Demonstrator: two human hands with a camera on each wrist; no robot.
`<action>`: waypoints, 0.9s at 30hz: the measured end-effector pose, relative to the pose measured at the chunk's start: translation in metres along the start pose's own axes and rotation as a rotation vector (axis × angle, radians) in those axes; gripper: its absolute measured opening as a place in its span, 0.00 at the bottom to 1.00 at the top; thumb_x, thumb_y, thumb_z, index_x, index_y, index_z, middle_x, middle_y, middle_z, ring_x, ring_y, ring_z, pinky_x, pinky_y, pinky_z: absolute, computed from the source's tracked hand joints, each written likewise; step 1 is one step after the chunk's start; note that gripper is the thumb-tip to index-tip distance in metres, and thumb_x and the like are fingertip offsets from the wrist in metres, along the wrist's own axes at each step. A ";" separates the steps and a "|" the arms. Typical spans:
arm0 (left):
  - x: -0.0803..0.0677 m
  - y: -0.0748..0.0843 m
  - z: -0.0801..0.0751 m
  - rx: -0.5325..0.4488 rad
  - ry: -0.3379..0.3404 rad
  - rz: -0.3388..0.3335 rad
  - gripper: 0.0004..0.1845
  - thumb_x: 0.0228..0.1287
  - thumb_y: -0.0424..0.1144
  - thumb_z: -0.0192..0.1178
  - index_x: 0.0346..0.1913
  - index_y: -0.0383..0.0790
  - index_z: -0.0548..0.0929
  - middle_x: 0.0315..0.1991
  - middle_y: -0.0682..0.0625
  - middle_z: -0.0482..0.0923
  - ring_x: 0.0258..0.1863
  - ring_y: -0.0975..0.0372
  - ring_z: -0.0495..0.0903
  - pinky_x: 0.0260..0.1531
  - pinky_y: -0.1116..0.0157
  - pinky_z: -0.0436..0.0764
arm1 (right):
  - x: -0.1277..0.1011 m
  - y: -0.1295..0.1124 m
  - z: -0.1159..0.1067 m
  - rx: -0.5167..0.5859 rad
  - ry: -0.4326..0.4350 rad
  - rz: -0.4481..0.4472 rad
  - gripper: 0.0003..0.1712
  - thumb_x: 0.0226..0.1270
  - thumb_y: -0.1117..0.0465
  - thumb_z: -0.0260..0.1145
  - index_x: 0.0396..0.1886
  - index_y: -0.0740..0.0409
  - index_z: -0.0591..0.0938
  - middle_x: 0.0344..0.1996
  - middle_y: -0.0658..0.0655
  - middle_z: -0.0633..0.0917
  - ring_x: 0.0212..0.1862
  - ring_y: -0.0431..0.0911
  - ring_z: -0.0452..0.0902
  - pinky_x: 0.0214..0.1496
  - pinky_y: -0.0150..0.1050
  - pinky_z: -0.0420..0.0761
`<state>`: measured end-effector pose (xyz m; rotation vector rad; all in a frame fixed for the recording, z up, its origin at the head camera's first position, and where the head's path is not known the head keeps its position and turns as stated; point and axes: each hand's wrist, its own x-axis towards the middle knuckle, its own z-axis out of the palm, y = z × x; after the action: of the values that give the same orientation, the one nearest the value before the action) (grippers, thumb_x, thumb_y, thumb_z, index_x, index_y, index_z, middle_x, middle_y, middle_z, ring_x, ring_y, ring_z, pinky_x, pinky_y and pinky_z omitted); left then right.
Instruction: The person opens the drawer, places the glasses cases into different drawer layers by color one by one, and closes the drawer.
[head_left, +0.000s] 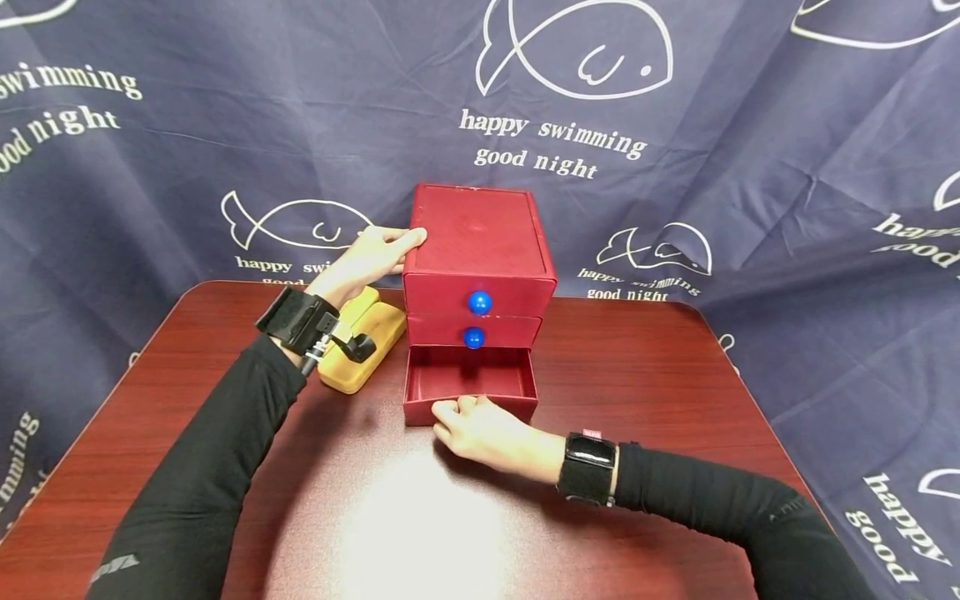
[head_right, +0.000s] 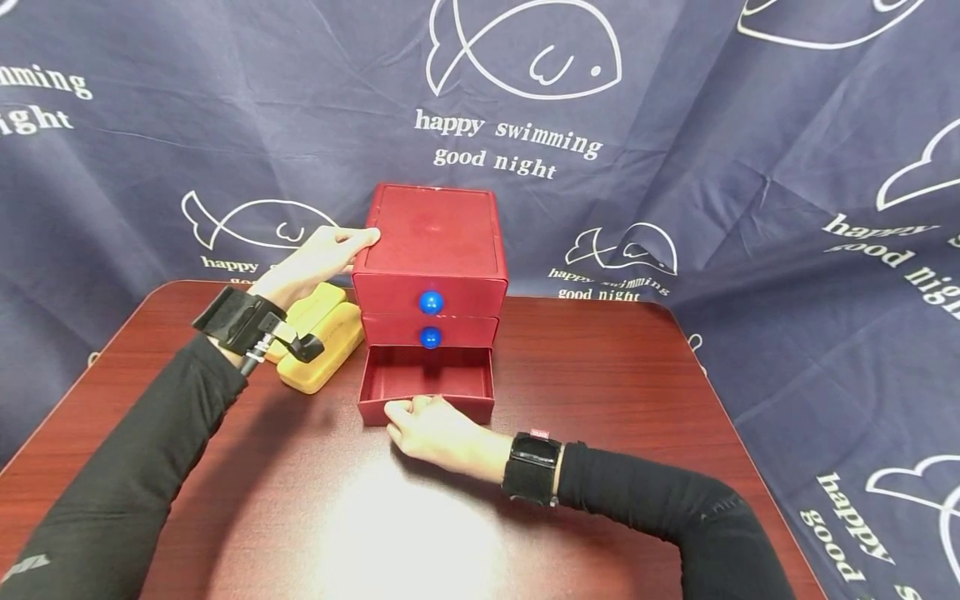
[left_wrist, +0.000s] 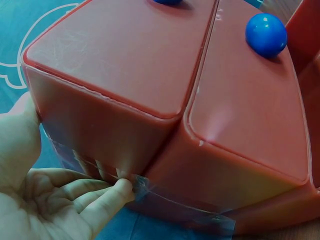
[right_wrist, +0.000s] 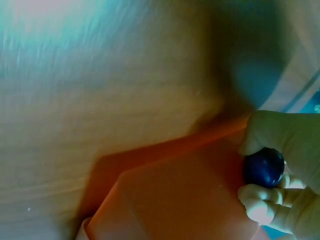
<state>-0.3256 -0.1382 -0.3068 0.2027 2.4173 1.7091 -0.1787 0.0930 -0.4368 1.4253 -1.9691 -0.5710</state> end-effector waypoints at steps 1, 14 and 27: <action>0.000 0.000 0.000 -0.002 -0.001 0.000 0.34 0.76 0.53 0.55 0.74 0.32 0.68 0.66 0.34 0.77 0.64 0.48 0.79 0.68 0.56 0.77 | -0.001 -0.002 -0.003 0.007 0.005 -0.002 0.07 0.67 0.63 0.65 0.30 0.49 0.78 0.32 0.49 0.72 0.24 0.43 0.69 0.20 0.29 0.71; 0.001 -0.001 0.000 -0.003 0.002 0.002 0.34 0.76 0.52 0.55 0.74 0.31 0.68 0.66 0.34 0.77 0.64 0.48 0.79 0.68 0.56 0.77 | -0.012 -0.025 -0.036 0.030 0.002 -0.040 0.16 0.72 0.68 0.48 0.30 0.48 0.78 0.32 0.48 0.72 0.23 0.41 0.69 0.19 0.28 0.69; 0.000 -0.002 -0.002 0.012 -0.007 0.013 0.34 0.75 0.53 0.55 0.73 0.33 0.70 0.64 0.35 0.78 0.63 0.49 0.81 0.67 0.57 0.78 | -0.023 -0.041 -0.048 -0.003 0.036 -0.064 0.17 0.69 0.69 0.46 0.28 0.50 0.78 0.32 0.50 0.74 0.20 0.42 0.63 0.16 0.28 0.64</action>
<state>-0.3260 -0.1408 -0.3077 0.2260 2.4264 1.6971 -0.1120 0.1028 -0.4353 1.4908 -1.9003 -0.5723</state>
